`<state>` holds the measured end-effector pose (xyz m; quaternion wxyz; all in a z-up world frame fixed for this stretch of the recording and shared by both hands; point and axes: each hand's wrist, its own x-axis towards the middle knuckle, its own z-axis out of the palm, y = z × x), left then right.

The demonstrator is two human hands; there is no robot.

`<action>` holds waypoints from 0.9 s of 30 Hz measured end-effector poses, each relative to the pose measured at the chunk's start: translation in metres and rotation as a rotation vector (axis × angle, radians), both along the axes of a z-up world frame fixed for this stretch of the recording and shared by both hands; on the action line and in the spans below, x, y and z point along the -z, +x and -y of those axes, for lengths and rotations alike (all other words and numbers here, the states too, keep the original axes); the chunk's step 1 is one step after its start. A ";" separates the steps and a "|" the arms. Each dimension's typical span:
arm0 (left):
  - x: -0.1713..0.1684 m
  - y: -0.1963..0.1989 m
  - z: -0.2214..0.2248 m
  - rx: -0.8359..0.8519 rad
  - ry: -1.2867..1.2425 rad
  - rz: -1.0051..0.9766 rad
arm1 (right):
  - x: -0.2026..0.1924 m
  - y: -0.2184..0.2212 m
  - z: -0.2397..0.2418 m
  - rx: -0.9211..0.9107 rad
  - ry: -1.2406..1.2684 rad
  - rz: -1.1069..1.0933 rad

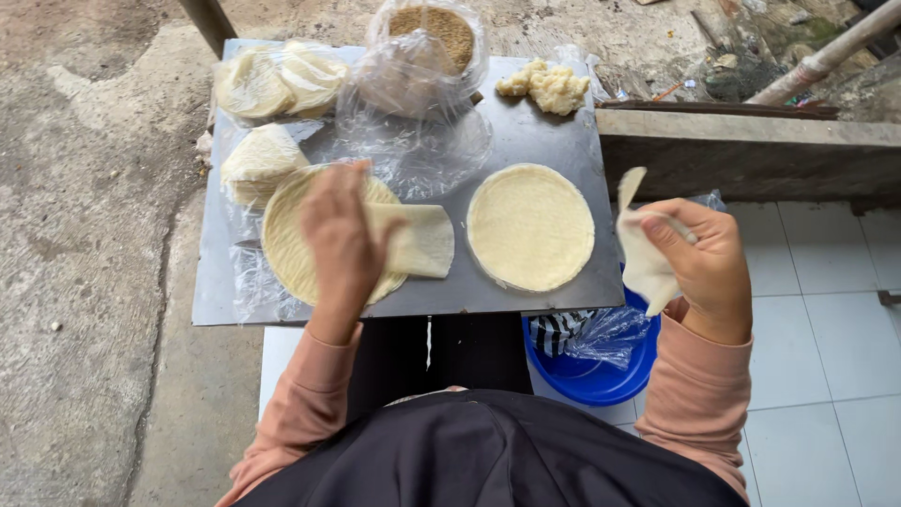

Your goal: The person peels individual thin pastry sheets from a large round stack and separates them into a second pile.

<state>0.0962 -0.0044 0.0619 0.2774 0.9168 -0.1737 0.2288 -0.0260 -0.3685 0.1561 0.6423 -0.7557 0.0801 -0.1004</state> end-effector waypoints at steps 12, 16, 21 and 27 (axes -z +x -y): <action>-0.028 0.030 0.142 1.083 -0.720 -0.537 | -0.005 0.024 0.025 -0.106 -0.131 -0.007; -0.043 0.052 0.155 0.885 -0.597 -0.117 | 0.000 0.041 0.035 0.038 -0.560 0.274; -0.039 0.063 0.153 0.777 -0.229 0.283 | 0.033 0.036 0.024 0.135 -0.832 0.463; 0.039 0.017 0.115 0.763 0.084 0.253 | 0.116 0.008 -0.021 0.079 -1.046 0.404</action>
